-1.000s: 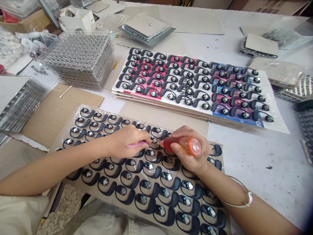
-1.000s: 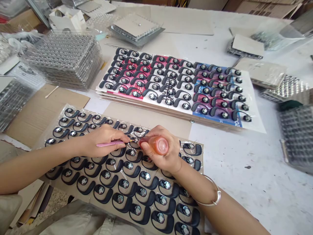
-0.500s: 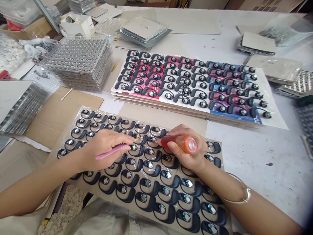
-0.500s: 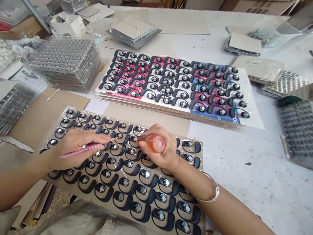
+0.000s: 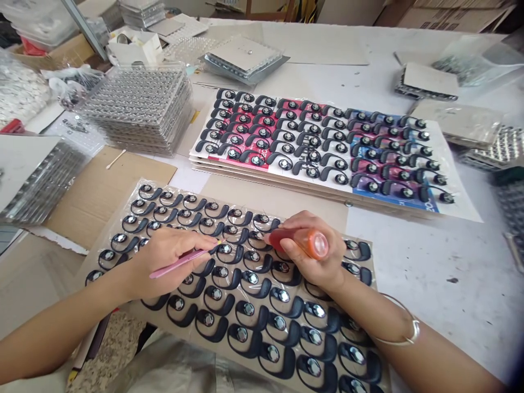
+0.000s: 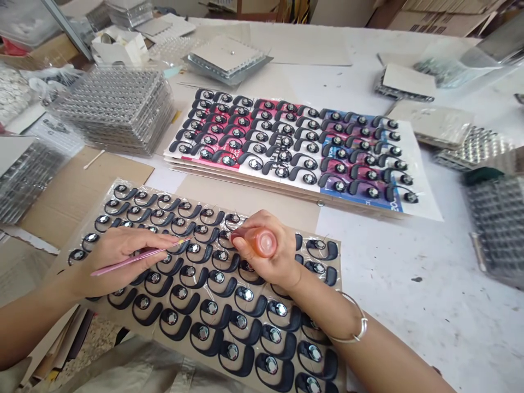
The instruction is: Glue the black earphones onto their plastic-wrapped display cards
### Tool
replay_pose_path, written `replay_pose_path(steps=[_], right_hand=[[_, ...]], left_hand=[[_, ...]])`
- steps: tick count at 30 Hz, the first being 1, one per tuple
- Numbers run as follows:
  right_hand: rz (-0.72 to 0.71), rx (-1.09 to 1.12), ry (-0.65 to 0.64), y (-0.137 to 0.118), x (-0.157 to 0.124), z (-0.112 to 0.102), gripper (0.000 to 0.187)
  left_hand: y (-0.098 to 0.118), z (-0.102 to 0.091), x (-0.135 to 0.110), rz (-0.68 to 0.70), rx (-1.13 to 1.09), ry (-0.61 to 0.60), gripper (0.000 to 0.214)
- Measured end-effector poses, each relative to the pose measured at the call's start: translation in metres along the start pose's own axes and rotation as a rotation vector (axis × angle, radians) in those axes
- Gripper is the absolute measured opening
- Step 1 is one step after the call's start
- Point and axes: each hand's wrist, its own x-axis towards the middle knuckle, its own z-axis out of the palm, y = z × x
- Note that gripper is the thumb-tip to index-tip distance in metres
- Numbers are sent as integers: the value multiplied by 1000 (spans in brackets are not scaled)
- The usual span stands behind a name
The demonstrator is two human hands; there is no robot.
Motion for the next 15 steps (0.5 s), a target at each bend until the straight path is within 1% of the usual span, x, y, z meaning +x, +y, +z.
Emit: replay_pose_path(steps=[6, 12, 15], right_hand=[[-1, 24, -2, 0, -1, -1, 16], [14, 8, -14, -2, 1, 0, 11], [25, 7, -9, -5, 3, 0, 9]], left_hand=[[3, 7, 2, 56, 72, -24, 20], [10, 20, 7, 142, 53, -39, 19], [11, 27, 11, 154, 47, -38, 19]])
